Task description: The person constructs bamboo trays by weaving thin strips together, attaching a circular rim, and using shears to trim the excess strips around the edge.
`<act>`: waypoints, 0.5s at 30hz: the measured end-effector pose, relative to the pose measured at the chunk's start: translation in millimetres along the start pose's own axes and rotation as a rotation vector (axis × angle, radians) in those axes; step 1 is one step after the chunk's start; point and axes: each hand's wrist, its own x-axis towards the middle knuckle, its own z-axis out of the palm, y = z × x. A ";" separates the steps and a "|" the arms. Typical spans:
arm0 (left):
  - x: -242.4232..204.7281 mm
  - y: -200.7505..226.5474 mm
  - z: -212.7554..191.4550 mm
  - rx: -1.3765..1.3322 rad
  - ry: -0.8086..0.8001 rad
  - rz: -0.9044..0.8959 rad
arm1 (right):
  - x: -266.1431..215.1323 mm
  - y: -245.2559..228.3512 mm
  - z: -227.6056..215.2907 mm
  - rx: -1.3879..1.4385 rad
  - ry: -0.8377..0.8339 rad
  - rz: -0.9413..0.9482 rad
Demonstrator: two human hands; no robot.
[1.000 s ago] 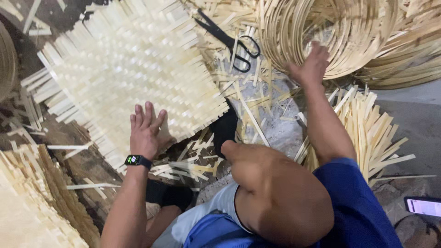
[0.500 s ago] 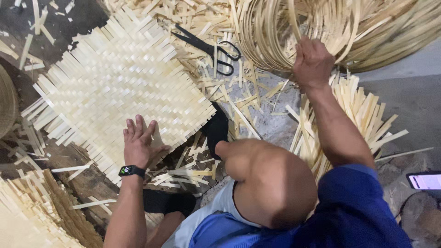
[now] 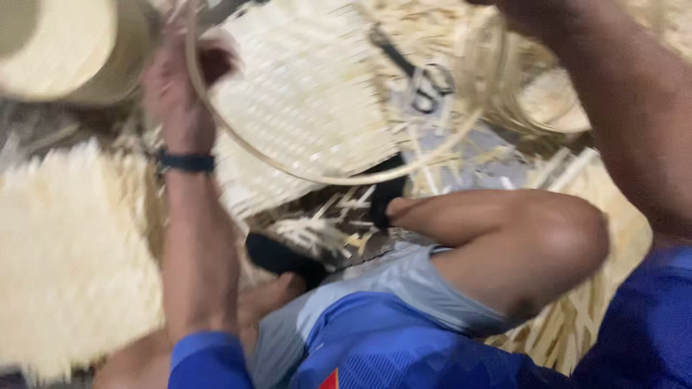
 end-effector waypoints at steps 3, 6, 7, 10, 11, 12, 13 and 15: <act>-25.0 6.2 2.5 -0.606 0.137 -0.373 | -1.9 31.5 10.8 0.161 -0.097 0.159; -48.8 2.3 -1.1 -0.567 0.165 -0.369 | 21.9 107.2 39.9 0.392 -0.193 0.415; -52.2 -0.7 -3.9 -0.583 0.183 -0.319 | 29.4 130.1 52.4 0.482 -0.222 0.489; -60.2 -8.7 -7.9 -0.640 0.232 -0.284 | 30.4 170.1 83.8 0.734 -0.249 0.570; -61.7 -9.1 -8.1 -0.686 0.235 -0.317 | 19.3 172.2 86.9 0.772 -0.193 0.583; -65.5 -6.2 -9.8 -0.686 0.244 -0.310 | 13.4 173.4 92.6 0.771 -0.204 0.580; -66.4 -1.7 -11.3 -0.666 0.202 -0.401 | 9.2 173.0 98.3 0.743 -0.135 0.657; -65.2 4.9 -11.1 -0.645 0.160 -0.495 | 9.6 173.1 102.1 0.711 -0.062 0.734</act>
